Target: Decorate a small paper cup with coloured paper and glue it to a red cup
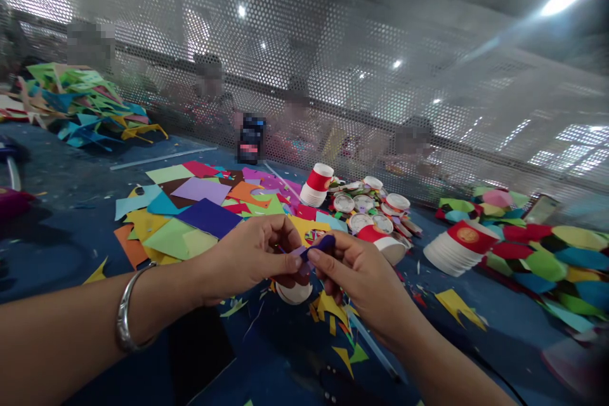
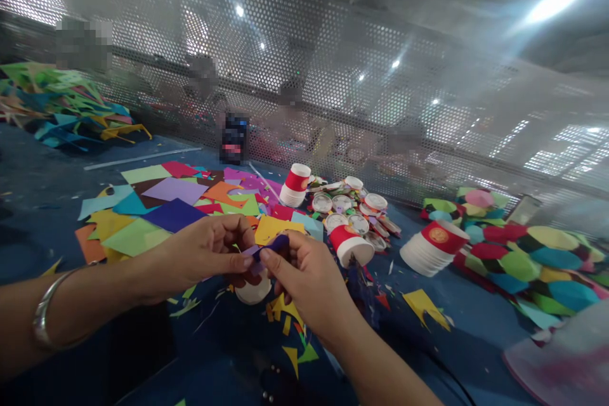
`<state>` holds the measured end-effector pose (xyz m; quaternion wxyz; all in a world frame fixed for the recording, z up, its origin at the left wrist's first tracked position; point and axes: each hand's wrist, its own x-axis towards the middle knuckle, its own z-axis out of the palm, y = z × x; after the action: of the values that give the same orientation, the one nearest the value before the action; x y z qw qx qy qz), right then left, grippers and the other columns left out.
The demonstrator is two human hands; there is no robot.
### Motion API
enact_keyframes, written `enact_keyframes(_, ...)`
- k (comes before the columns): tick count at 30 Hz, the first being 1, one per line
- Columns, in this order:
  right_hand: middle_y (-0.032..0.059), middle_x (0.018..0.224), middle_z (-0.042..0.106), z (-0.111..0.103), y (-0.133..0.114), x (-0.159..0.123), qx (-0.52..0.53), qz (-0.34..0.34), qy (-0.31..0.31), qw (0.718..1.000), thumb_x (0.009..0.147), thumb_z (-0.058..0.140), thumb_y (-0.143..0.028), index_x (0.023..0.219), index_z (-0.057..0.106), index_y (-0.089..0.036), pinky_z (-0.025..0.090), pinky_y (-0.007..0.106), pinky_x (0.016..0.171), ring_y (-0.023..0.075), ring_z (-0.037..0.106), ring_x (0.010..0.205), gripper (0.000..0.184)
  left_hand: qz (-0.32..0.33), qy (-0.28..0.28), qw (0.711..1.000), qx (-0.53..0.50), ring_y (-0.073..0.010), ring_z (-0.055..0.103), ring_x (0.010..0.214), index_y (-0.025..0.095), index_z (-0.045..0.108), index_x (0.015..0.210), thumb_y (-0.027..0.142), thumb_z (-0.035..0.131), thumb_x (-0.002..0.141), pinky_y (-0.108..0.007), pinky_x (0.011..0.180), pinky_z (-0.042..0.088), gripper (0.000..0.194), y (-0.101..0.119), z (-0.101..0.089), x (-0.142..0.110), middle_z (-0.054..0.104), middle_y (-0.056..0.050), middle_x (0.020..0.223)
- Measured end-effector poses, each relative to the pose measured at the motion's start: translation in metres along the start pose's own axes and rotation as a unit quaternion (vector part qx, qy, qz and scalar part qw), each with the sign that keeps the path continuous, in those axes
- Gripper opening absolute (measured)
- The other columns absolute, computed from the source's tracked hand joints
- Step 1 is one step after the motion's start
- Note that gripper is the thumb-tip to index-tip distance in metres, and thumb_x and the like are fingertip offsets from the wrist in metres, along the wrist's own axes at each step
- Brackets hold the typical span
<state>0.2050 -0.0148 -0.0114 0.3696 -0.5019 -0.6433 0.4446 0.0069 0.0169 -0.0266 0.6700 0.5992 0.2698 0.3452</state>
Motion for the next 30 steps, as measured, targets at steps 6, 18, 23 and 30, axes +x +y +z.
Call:
enact_keyframes(6,-0.003,0.067,0.059,0.0,0.0,0.001,-0.004,-0.002,-0.007,1.0,0.09,0.068,-0.042,0.085,0.062,-0.017,0.039,0.019,0.043,0.0078,0.052,0.051,0.026,-0.013,0.002,1.0,0.001,-0.0177,0.072,0.077,0.018,0.055,0.089,0.031,0.08,0.079,-0.028,0.066,0.055,0.03,0.003,0.0,0.0,0.07,-0.001,0.079)
enact_keyframes(18,-0.0035,0.066,0.058,-0.008,0.003,0.001,-0.019,-0.034,0.07,0.997,0.09,0.068,-0.041,0.085,0.063,-0.019,0.038,0.022,0.046,0.0093,0.053,0.051,0.023,0.025,-0.021,0.896,0.444,-0.0195,0.065,0.083,0.021,0.075,0.094,0.019,0.064,0.076,-0.029,0.07,0.047,0.021,-0.001,-0.008,0.007,0.072,-0.004,0.093)
enact_keyframes(23,-0.0039,0.065,0.058,-0.008,0.004,0.0,-0.023,-0.05,0.06,0.997,0.091,0.067,-0.039,0.085,0.062,-0.02,0.039,0.023,0.047,0.0099,0.053,0.052,0.021,0.026,-0.05,0.87,0.489,-0.0208,0.06,0.081,0.02,0.077,0.093,0.032,0.069,0.073,-0.031,0.065,0.044,0.024,-0.002,0.004,0.016,0.068,-0.006,0.091)
enact_keyframes(30,-0.0038,0.066,0.058,-0.008,0.002,0.0,-0.045,-0.074,0.054,0.995,0.091,0.066,-0.036,0.086,0.063,-0.02,0.04,0.024,0.048,0.01,0.052,0.052,0.017,0.04,-0.083,0.865,0.494,-0.0164,0.055,0.071,0.017,0.072,0.079,0.026,0.066,0.072,-0.032,0.072,0.043,0.013,0.002,0.011,0.02,0.064,-0.002,0.073)
